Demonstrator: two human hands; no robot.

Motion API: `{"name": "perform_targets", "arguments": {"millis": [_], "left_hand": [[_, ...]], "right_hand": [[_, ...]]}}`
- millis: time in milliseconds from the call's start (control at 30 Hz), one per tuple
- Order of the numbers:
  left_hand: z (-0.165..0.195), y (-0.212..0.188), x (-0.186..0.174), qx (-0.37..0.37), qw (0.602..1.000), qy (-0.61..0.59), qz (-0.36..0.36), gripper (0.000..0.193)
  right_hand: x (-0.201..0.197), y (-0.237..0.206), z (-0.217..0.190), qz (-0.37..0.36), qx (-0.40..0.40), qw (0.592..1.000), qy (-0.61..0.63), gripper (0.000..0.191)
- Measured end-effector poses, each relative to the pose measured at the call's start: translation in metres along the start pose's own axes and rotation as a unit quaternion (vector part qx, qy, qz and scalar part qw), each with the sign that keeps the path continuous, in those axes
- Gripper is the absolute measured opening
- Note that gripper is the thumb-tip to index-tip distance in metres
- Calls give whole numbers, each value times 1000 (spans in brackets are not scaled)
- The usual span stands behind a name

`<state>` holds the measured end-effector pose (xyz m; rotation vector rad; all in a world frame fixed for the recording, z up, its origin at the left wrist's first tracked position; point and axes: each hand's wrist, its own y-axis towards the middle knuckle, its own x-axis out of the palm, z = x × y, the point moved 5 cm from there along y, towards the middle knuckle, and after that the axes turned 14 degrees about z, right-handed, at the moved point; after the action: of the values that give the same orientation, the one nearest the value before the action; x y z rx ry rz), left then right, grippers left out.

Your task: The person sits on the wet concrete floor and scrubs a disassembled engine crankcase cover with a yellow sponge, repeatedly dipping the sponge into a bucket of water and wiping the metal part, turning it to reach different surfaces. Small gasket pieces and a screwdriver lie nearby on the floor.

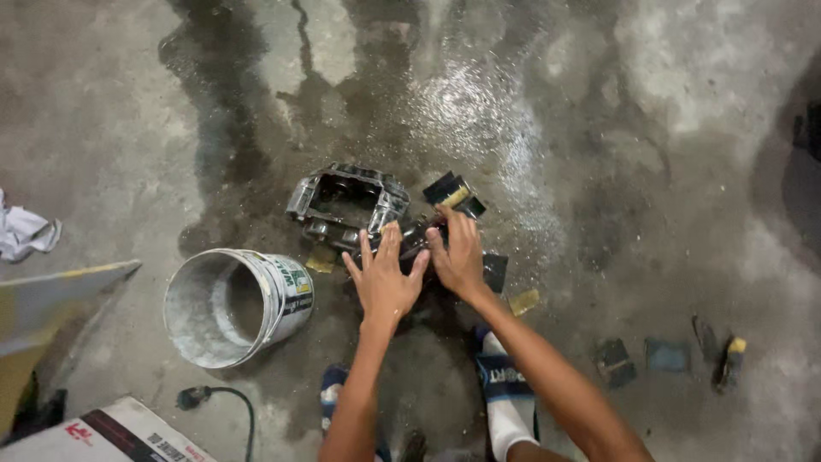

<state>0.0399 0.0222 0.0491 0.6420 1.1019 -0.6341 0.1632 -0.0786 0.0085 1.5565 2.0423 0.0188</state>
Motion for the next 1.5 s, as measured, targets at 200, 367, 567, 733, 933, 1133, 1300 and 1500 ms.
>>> {"name": "perform_targets", "arguments": {"millis": [200,367,567,733,933,1133,1300,1500], "left_hand": [[-1,2,9,19,999,25,-23,86],[0,-2,2,51,998,15,17,79],[-1,0,0,35,999,22,23,84],[-6,-4,-1,31,999,8,0,88],[-11,-2,0,-10,998,37,-41,87],[-8,2,-3,-40,999,12,-10,81],[-12,-3,3,13,999,34,11,83],[-14,8,-4,70,996,1,49,88]], "right_hand": [[1,1,0,15,-24,998,-47,44],[0,2,-4,2,-16,997,-70,42],[-5,2,-10,20,-57,996,-70,38],[-3,4,-10,20,-46,998,-29,38],[2,5,-10,16,-43,999,-29,37],[1,3,-9,13,-37,999,-18,34],[-7,7,-16,57,-94,993,-34,43],[-17,9,-22,51,-60,997,6,38]]}}
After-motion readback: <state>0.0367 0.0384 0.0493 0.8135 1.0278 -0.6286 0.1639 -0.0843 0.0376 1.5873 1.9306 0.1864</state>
